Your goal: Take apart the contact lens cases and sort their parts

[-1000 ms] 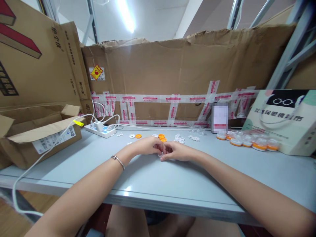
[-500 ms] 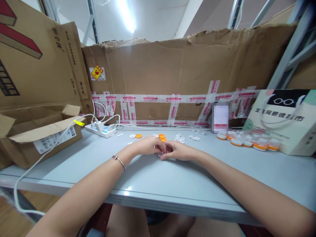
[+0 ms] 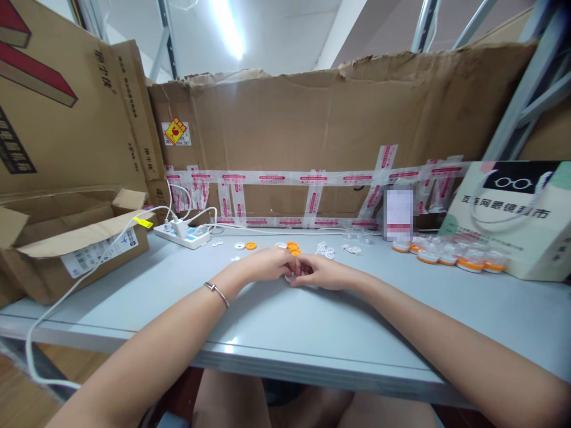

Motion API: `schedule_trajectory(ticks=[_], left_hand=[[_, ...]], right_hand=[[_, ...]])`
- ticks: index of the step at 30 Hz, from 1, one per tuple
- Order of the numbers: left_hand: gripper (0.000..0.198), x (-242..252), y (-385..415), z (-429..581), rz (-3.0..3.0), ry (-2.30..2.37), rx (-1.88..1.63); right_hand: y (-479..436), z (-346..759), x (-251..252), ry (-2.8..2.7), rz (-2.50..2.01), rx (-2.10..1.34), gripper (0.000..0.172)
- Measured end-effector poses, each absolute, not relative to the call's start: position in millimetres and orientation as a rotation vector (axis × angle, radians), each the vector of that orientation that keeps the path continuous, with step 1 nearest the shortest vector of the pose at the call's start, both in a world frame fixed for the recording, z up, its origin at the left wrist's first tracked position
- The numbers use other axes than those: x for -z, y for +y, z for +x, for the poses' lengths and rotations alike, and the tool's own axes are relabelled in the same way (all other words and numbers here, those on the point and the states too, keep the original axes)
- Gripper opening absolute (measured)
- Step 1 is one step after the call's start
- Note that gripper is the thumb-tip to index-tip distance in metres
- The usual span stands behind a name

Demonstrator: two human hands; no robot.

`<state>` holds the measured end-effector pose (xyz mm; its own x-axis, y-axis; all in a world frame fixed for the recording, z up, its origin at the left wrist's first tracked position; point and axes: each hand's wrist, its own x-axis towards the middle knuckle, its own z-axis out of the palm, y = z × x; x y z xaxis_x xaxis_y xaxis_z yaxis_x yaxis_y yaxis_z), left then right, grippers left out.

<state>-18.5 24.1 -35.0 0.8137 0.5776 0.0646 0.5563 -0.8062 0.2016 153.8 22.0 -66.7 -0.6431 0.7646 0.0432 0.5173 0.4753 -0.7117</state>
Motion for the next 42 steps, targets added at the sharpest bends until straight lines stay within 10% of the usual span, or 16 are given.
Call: schedule_trajectory(ticks=[42], left_hand=[[0.015, 34.4, 23.1, -18.6, 3.078, 0.8, -0.161]], right_hand=[[24.7, 159.1, 64.5, -2.411, -1.095, -0.898, 0.027]])
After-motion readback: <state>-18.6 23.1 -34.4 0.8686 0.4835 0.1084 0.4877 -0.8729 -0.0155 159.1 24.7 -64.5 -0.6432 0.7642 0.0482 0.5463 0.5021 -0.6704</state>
